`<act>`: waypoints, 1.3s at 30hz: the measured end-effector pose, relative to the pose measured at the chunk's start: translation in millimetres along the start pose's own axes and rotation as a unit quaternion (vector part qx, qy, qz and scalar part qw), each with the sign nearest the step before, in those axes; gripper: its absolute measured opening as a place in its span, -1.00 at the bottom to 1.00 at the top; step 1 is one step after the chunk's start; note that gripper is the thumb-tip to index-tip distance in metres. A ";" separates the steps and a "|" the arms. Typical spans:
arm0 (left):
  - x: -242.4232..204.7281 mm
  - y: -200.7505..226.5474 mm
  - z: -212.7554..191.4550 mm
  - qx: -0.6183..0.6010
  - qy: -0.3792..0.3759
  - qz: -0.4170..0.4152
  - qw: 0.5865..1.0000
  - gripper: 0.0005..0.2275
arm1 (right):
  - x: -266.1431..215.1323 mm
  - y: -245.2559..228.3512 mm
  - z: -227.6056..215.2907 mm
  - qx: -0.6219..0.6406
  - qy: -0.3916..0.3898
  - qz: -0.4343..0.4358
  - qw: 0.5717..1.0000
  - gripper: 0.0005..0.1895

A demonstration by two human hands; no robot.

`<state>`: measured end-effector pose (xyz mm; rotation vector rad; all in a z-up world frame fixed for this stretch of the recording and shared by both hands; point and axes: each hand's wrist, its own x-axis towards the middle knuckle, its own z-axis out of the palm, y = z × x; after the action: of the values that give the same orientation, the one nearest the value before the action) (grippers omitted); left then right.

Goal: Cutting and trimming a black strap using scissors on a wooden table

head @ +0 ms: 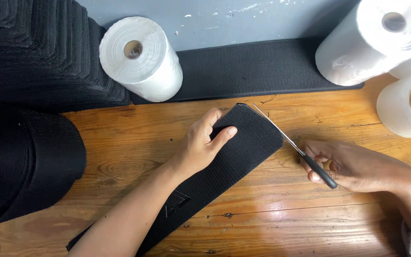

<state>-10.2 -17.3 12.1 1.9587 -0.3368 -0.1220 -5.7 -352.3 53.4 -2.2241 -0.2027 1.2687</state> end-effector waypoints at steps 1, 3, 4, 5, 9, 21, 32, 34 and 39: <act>0.1 -0.4 0.3 0.000 0.000 0.000 1.000 -0.78 | 0.5 2.5 0.0 0.000 0.000 0.000 1.000 -0.70; 0.7 -1.1 0.4 -0.022 -0.004 -0.002 1.000 -0.79 | 1.7 7.4 0.0 -0.004 0.000 -0.060 0.998 -0.63; 0.6 -1.3 0.3 -0.022 -0.004 -0.002 1.000 -0.79 | 3.6 12.0 1.4 -0.003 0.000 -0.060 0.998 -0.63; 0.5 -1.5 0.3 -0.015 -0.005 -0.008 1.000 -0.78 | 5.4 16.7 2.6 -0.002 0.008 -0.079 0.997 -0.63; 0.7 -0.1 -0.7 -0.008 -0.009 -0.002 1.000 -0.79 | 9.4 27.4 4.4 0.029 0.002 -0.113 0.993 -0.56; 0.4 -3.3 0.7 -0.028 -0.002 0.012 1.000 -0.81 | -2.8 -3.5 -19.5 -0.024 0.206 0.053 0.977 -0.87; -3.0 -5.4 1.3 0.028 -0.014 0.011 0.999 -0.77 | -16.8 49.1 -28.5 -0.287 0.339 0.044 0.895 -0.50; -4.3 -9.3 3.3 0.038 -0.010 0.026 0.999 -0.76 | -19.0 58.6 -21.2 -0.311 0.358 0.037 0.880 -0.47; -4.5 -20.4 9.7 0.056 0.009 0.054 0.997 -0.75 | -32.6 55.5 -4.8 -0.347 0.373 0.098 0.855 -0.64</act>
<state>-13.1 -17.0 -10.7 2.0460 -0.4459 -0.0156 -27.2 -413.0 49.5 -3.2529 -0.1386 0.3177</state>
